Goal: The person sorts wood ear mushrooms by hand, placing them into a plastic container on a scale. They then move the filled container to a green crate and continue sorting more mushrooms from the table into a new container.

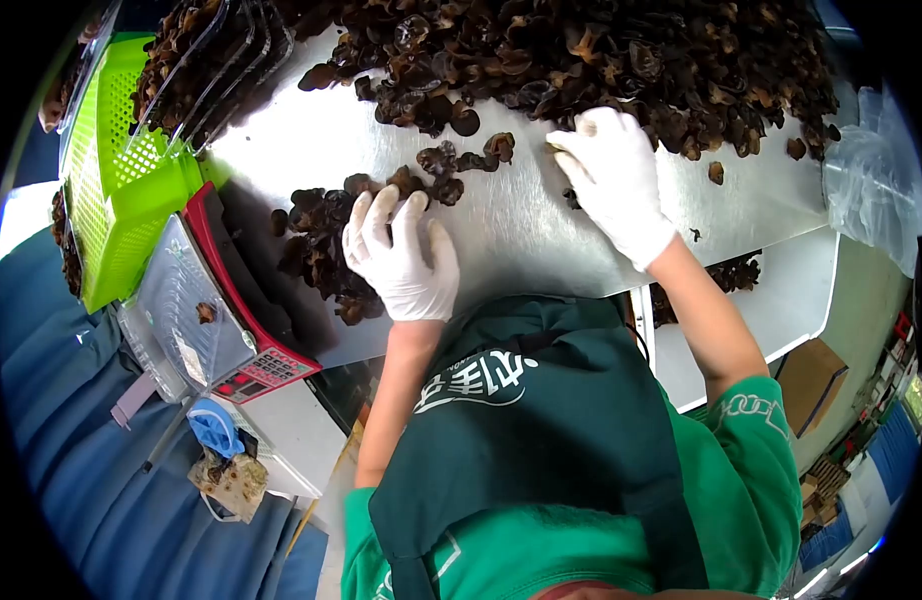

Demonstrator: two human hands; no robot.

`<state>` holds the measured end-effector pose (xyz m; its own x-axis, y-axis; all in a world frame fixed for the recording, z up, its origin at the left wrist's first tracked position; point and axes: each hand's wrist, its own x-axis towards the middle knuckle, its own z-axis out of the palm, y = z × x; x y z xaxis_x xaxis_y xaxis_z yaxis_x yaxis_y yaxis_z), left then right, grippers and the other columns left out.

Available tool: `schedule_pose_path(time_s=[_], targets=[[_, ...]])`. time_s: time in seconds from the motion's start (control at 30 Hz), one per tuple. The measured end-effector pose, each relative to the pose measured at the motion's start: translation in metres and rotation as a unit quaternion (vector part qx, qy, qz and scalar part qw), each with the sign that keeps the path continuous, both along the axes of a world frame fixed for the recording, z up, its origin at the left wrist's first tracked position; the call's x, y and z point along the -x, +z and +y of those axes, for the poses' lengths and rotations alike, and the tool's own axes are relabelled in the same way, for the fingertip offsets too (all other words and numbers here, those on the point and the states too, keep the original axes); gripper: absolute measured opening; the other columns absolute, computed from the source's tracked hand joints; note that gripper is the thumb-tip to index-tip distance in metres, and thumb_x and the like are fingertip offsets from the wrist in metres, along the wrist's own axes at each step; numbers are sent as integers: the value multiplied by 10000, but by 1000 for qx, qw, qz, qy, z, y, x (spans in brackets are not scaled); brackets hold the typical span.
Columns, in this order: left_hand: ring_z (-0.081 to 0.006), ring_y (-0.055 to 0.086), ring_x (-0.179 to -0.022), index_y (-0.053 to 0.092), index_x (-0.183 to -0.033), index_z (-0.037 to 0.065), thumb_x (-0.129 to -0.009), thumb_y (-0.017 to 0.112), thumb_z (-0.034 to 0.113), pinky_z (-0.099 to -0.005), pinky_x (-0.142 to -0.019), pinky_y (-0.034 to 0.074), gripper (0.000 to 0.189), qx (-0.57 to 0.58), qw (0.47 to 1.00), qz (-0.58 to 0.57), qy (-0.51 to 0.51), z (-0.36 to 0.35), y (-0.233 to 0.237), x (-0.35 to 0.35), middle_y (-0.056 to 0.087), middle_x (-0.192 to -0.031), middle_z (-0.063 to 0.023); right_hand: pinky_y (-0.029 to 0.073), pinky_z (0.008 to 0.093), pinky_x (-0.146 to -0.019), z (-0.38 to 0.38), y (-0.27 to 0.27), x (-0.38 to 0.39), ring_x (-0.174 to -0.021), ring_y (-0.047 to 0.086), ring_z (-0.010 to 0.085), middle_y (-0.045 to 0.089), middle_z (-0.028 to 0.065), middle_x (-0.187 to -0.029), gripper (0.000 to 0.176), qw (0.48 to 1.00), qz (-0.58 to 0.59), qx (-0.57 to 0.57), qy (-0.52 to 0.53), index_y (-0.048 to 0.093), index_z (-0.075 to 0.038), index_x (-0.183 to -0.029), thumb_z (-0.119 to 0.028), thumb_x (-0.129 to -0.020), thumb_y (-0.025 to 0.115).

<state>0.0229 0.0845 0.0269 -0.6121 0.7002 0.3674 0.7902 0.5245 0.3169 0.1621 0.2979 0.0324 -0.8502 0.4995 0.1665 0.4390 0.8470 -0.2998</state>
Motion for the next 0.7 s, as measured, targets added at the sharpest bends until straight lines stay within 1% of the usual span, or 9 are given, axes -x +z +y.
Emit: schedule_pose_path(time_s=[0.1,0.17,0.23,0.3,0.37,0.43,0.5,0.57,0.7], targets=[[-327,518,-1248,673,-1186,127,-773,724,65,-470,-1063,367,421,-24,997,-19,-65,31,5,2,619,-1244,-77,513,384,-745,10,37,-46,-839,606,257,611,46,-940,132,999,-37,33,4,759,-161,-986,-234,-892,700],[-303,504,-1270,646,-1242,140,-802,730,145,-462,-1093,330,448,-6,994,-35,-100,55,3,1,614,-1258,-52,532,392,-704,23,59,-100,-774,652,273,646,59,-919,138,945,-306,110,-45,758,-127,-937,-248,-894,708],[-288,485,-1304,593,-1332,160,-845,696,267,-553,-1126,252,509,37,990,-26,-133,76,1,-3,605,-1259,-51,535,396,-691,27,78,-131,-750,674,288,670,64,-925,161,944,-316,93,-14,758,-109,-888,-264,-895,717],[-275,499,-1302,621,-1256,171,-836,698,243,-574,-1122,233,433,86,987,-2,-133,83,-19,-1,628,-1176,-45,550,344,-724,21,66,-142,-800,686,245,679,54,-949,173,955,-259,113,-90,755,-130,-1026,-248,-906,715],[-256,531,-1273,637,-1174,184,-824,696,210,-579,-1115,231,355,51,992,6,-118,68,-26,8,643,-1092,-30,556,316,-738,7,53,-131,-814,690,216,688,55,-976,218,962,-172,155,-143,741,-135,-1110,-211,-908,716],[-234,557,-1241,649,-1143,206,-830,681,173,-560,-1118,232,317,78,995,13,-59,39,-24,15,654,-1087,8,560,276,-746,-5,36,-111,-833,669,164,681,56,-1124,317,958,-81,237,-143,695,-123,-1217,-128,-902,719],[-227,542,-1263,659,-1166,214,-843,681,183,-551,-1129,225,325,96,995,26,-4,10,-16,20,655,-1101,26,557,277,-735,-15,22,-82,-842,652,161,652,57,-1187,382,968,9,217,-124,670,-113,-1259,-161,-888,748],[-218,532,-1278,667,-1192,222,-862,674,190,-550,-1138,217,332,134,990,29,39,-15,-16,22,660,-1116,40,564,320,-805,-23,7,-61,-898,671,189,640,57,-1223,451,973,19,191,-128,636,-167,-1304,-216,-872,756],[-211,533,-1288,664,-1262,225,-880,679,208,-553,-1139,218,382,133,989,28,55,-35,-20,19,674,-1144,37,566,332,-783,-39,-16,-48,-855,662,193,634,77,-1156,522,956,-10,251,-150,569,-184,-1370,-233,-882,747]])
